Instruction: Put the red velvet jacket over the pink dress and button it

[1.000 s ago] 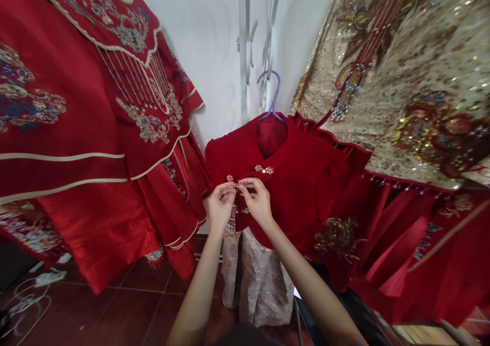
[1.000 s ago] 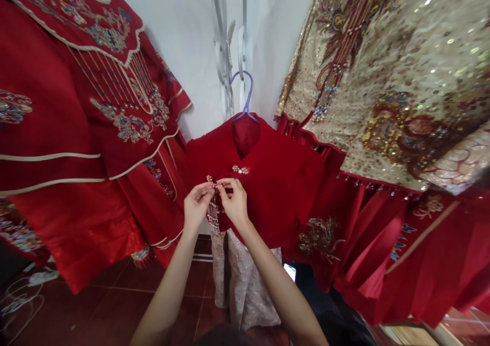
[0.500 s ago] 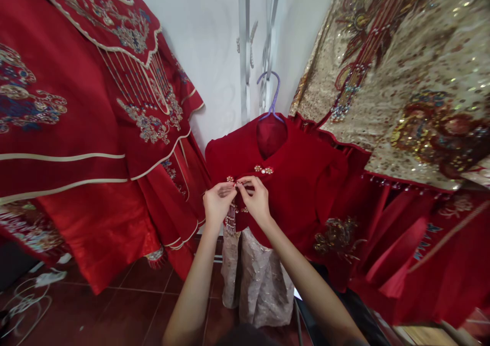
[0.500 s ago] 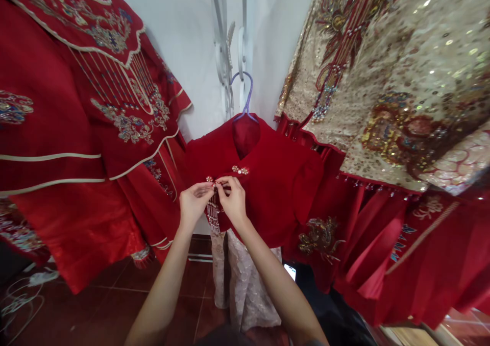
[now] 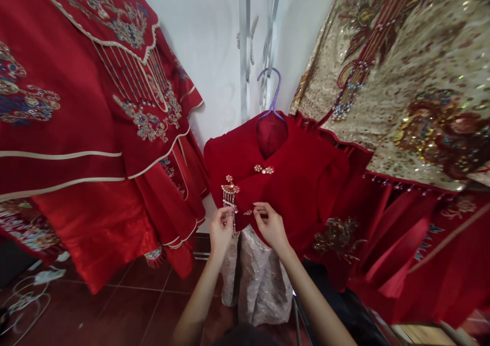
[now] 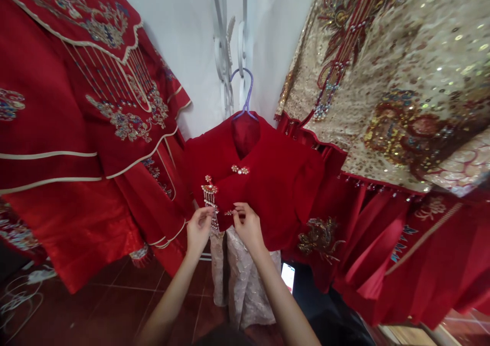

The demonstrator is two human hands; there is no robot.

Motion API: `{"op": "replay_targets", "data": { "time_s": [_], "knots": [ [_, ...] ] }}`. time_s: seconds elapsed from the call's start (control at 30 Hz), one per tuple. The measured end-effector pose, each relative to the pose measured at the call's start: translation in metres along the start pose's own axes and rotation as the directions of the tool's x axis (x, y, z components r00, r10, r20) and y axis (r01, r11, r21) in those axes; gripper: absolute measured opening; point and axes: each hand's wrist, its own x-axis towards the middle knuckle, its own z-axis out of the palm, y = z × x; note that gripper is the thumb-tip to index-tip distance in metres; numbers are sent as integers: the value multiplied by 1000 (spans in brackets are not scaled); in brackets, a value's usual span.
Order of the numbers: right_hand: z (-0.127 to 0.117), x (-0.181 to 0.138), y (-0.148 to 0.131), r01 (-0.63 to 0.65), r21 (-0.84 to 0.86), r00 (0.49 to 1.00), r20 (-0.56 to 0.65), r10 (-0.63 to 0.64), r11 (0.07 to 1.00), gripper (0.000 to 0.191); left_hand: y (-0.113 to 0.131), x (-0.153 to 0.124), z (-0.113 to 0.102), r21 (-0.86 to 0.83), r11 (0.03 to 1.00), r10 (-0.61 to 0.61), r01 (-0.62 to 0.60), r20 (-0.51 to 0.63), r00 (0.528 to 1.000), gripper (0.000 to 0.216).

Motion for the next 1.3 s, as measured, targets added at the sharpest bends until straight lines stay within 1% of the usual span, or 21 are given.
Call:
{"op": "replay_targets", "data": {
  "time_s": [0.07, 0.13, 0.23, 0.37, 0.5, 0.7, 0.93, 1.03, 1.13, 1.3],
  "knots": [
    [5, -8, 11, -25, -11, 1000, -19, 25, 1000, 27, -7, -12, 3, 1, 999, -34, 34, 8, 999, 19],
    [11, -12, 16, -19, -16, 999, -31, 18, 1000, 28, -9, -19, 8, -27, 998, -52, 52, 1, 999, 24],
    [16, -11, 17, 9, -29, 999, -38, -11, 1000, 24, -4, -19, 15, -64, 996, -60, 60, -8, 998, 28],
    [18, -9, 12, 35, -5, 998, -43, -35, 999, 23, 0, -14, 18, -103, 992, -79, 79, 5, 997, 27],
    [18, -9, 8, 19, 63, 1000, -15, -18, 998, 26, 0, -11, 16, -151, 981, -126, 122, -19, 992, 26],
    [19, -9, 4, -10, 111, 1000, 6, 9, 994, 25, 2, -10, 13, -196, 972, -138, 131, -23, 990, 24],
    [29, -7, 2, 52, 95, 998, -30, -50, 994, 21, 1, -9, 9, -195, 968, -165, 156, -28, 986, 22],
    [31, -6, 2, 67, 91, 997, -41, -63, 994, 19, 2, -6, 6, -160, 974, -157, 157, 16, 987, 22],
    [31, -6, 0, 76, 74, 996, -48, -73, 994, 18, 3, -3, 3, -114, 985, -126, 132, 56, 990, 20],
    [33, -5, 2, 83, 69, 996, -43, -80, 994, 19, 2, 2, -2, -116, 985, -116, 125, 81, 990, 18]
  ]
}}
